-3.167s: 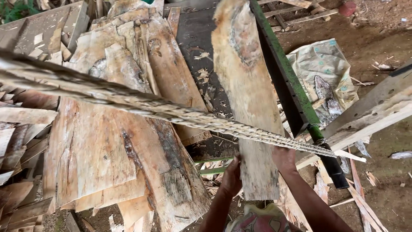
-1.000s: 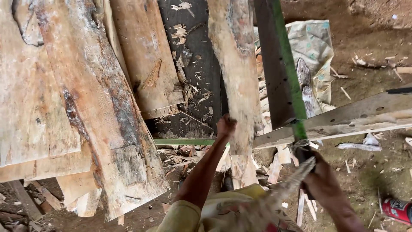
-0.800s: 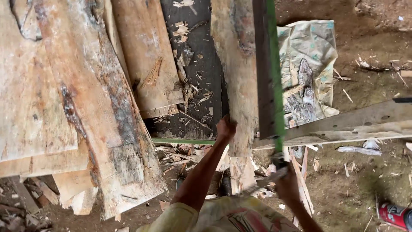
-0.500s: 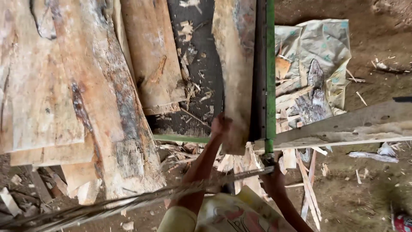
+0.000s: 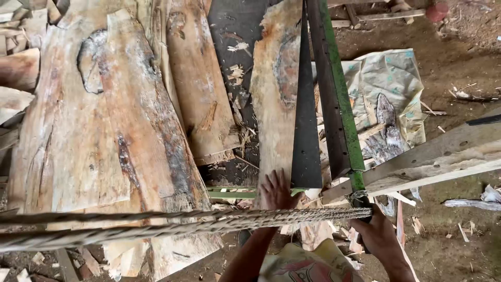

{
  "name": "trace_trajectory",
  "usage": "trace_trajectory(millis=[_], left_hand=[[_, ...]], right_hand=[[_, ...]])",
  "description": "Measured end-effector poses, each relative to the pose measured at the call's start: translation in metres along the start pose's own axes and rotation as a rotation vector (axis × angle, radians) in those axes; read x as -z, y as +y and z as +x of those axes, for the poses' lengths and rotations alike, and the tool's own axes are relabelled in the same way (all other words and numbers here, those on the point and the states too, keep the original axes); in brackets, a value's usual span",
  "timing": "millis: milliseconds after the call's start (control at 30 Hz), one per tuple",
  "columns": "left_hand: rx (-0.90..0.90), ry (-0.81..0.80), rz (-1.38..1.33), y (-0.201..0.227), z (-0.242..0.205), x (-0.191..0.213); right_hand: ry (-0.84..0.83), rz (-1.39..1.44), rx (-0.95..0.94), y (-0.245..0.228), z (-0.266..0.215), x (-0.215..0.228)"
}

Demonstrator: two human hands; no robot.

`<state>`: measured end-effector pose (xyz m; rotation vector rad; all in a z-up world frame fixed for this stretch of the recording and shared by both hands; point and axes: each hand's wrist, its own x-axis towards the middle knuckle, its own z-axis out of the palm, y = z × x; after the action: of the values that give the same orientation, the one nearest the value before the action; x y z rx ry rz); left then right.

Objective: Manually trimming and stacking thin wood sheets using a lever-operated cutter.

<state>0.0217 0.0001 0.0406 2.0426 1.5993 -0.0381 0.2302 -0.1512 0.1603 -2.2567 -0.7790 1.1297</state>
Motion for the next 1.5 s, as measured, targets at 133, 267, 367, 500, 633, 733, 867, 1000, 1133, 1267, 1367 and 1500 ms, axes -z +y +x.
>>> trace_trajectory(millis=[133,267,367,500,633,733,867,1000,1133,1267,1367,1500], left_hand=[[-0.049,0.128,0.194,-0.013,0.046,-0.059],[0.002,0.191,0.183,-0.016,0.052,-0.063],[-0.032,0.331,0.077,-0.029,0.064,-0.055],[-0.088,0.287,-0.147,-0.026,0.049,0.020],[-0.133,0.243,-0.308,-0.031,0.031,0.073],[-0.213,0.386,-0.560,-0.059,0.040,0.042],[-0.270,0.419,-1.176,-0.112,0.065,-0.050],[-0.245,0.411,-1.228,-0.107,0.056,-0.089],[-0.229,0.426,-1.286,-0.093,0.051,-0.114],[-0.211,0.438,-1.334,-0.079,0.039,-0.131],[-0.222,0.443,-1.360,-0.064,0.042,-0.133],[-0.224,0.453,-1.390,-0.050,0.046,-0.147]], right_hand=[[0.009,0.063,0.082,0.006,0.004,-0.001],[-0.024,0.134,0.060,0.012,0.006,-0.006],[-0.026,0.118,0.048,0.007,0.003,-0.002],[-0.044,0.011,0.009,0.006,0.007,0.000],[-0.055,0.033,-0.014,0.001,0.006,0.000],[-0.057,0.053,-0.043,-0.005,0.001,0.001],[-0.034,0.043,-0.002,-0.005,-0.006,0.001],[-0.047,0.154,0.057,0.000,-0.006,-0.001],[-0.053,0.137,0.085,-0.007,-0.005,0.002],[-0.043,0.061,0.089,-0.015,-0.012,0.005],[-0.049,0.029,0.091,-0.018,-0.013,0.008],[-0.057,-0.019,0.081,-0.026,-0.018,0.015]])
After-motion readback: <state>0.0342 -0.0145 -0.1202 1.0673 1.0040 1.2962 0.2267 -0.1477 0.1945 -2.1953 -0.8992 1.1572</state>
